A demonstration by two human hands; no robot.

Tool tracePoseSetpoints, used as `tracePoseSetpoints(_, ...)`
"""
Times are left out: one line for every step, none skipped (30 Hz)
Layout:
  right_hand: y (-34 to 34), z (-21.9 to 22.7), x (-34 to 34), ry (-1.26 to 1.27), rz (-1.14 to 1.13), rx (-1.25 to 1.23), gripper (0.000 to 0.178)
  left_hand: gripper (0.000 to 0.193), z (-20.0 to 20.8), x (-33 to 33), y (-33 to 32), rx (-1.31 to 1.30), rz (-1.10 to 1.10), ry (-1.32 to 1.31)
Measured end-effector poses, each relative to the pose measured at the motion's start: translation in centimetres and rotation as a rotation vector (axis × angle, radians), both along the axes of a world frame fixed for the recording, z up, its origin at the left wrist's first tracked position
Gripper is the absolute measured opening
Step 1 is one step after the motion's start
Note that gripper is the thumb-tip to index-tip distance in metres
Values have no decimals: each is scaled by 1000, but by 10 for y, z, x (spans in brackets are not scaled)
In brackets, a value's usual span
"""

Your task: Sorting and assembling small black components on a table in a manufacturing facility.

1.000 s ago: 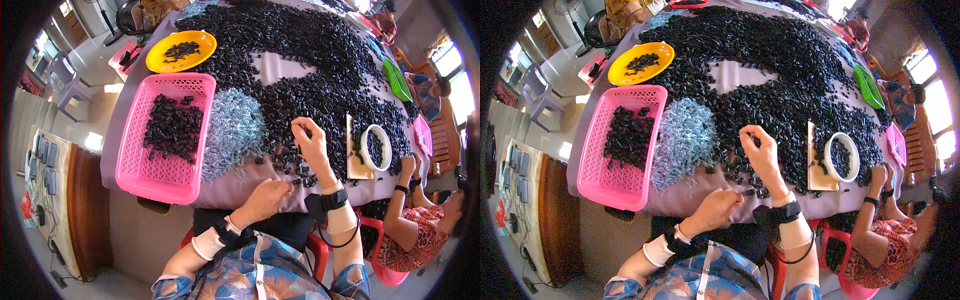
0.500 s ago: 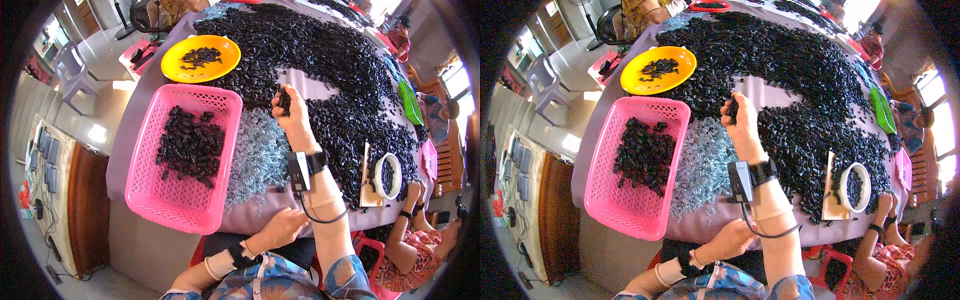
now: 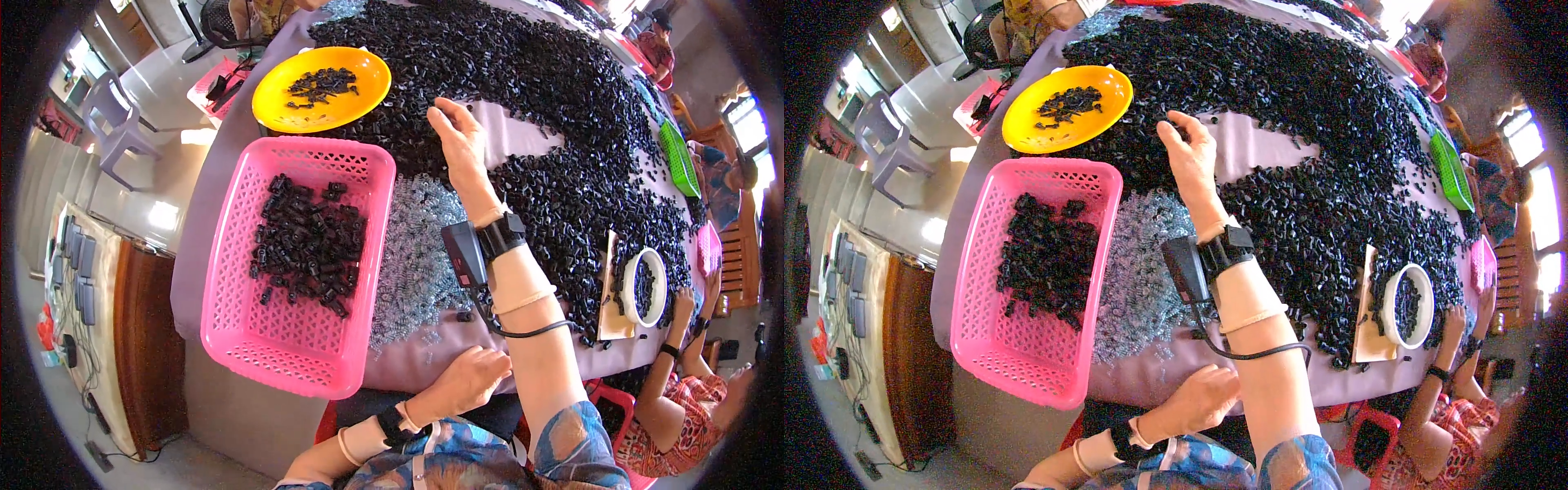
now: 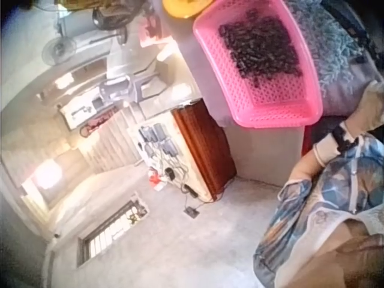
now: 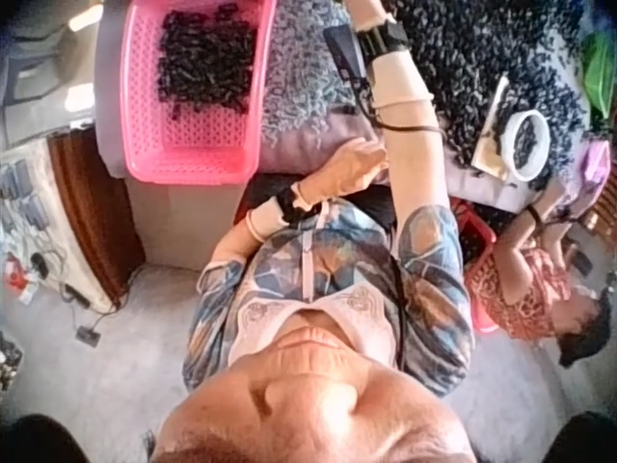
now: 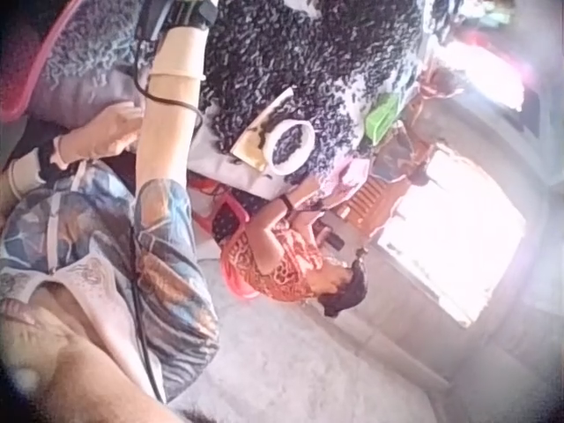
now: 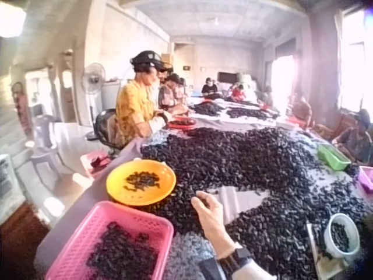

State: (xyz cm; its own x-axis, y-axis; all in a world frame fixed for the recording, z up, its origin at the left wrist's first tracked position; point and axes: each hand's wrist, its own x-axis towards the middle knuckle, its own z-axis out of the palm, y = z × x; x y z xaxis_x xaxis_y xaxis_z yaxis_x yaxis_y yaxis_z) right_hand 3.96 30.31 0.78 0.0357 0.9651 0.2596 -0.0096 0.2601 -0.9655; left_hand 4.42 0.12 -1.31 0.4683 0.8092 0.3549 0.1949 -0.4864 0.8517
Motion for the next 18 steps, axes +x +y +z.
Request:
tracePoseSetpoints(-6, 5, -6, 160, 71, -6, 28, 18, 0, 0, 0, -2, -3, 1)
tracePoseSetpoints(-12, 11, -7, 143, 88, -29, 28, 21, 0, -1, 0, -27, -11, -3)
tracePoseSetpoints(-11, 13, -3, 131, 123, -14, 29, 23, 1, 0, 0, -49, -28, -9)
tracePoseSetpoints(-10, 15, 1, 118, 156, 2, 30, 23, 1, 2, 0, -47, -42, -11)
tracePoseSetpoints(-10, 16, 4, 136, 159, 37, 30, 17, 1, 4, 1, -32, -36, -16)
tracePoseSetpoints(-17, 18, 6, 171, 162, 5, 29, 12, 0, 5, 0, -24, -24, -17)
tracePoseSetpoints(-23, 22, 9, 103, 134, 25, 29, 13, 0, 6, 0, -28, -12, -41)
tracePoseSetpoints(-28, 27, 15, 35, 104, 46, 29, 17, 1, 7, 1, -52, -1, -89)
tracePoseSetpoints(-37, 31, 22, -27, 63, 63, 29, 19, -2, 8, 0, -21, 5, -57)
tracePoseSetpoints(-56, 44, 25, -92, 34, 89, 27, 21, -7, 5, -1, 6, 23, -24)
tracePoseSetpoints(-70, 48, 30, -86, 46, 69, 26, 22, -8, 4, -2, -35, 62, -59)
tracePoseSetpoints(-82, 58, 46, -91, 33, 64, 24, 22, -1, 6, 0, -50, 31, -84)
tracePoseSetpoints(-93, 58, 55, -149, -1, 137, 22, 20, 1, 5, 2, -29, 43, -77)
tracePoseSetpoints(-103, 55, 67, -192, -36, 147, 20, 19, 2, 4, 3, -8, 56, -69)
tracePoseSetpoints(-118, 60, 80, -256, -72, 142, 19, 15, 4, 1, 3, -12, 35, -13)
tracePoseSetpoints(-135, 64, 95, -326, -113, 138, 18, 15, 3, 1, 3, -8, 18, -22)
tracePoseSetpoints(-147, 63, 111, -354, -153, 156, 17, 14, 2, 2, 2, 18, 48, -32)
tracePoseSetpoints(-163, 64, 131, -381, -202, 174, 16, 13, 3, 6, 1, 47, 68, -42)
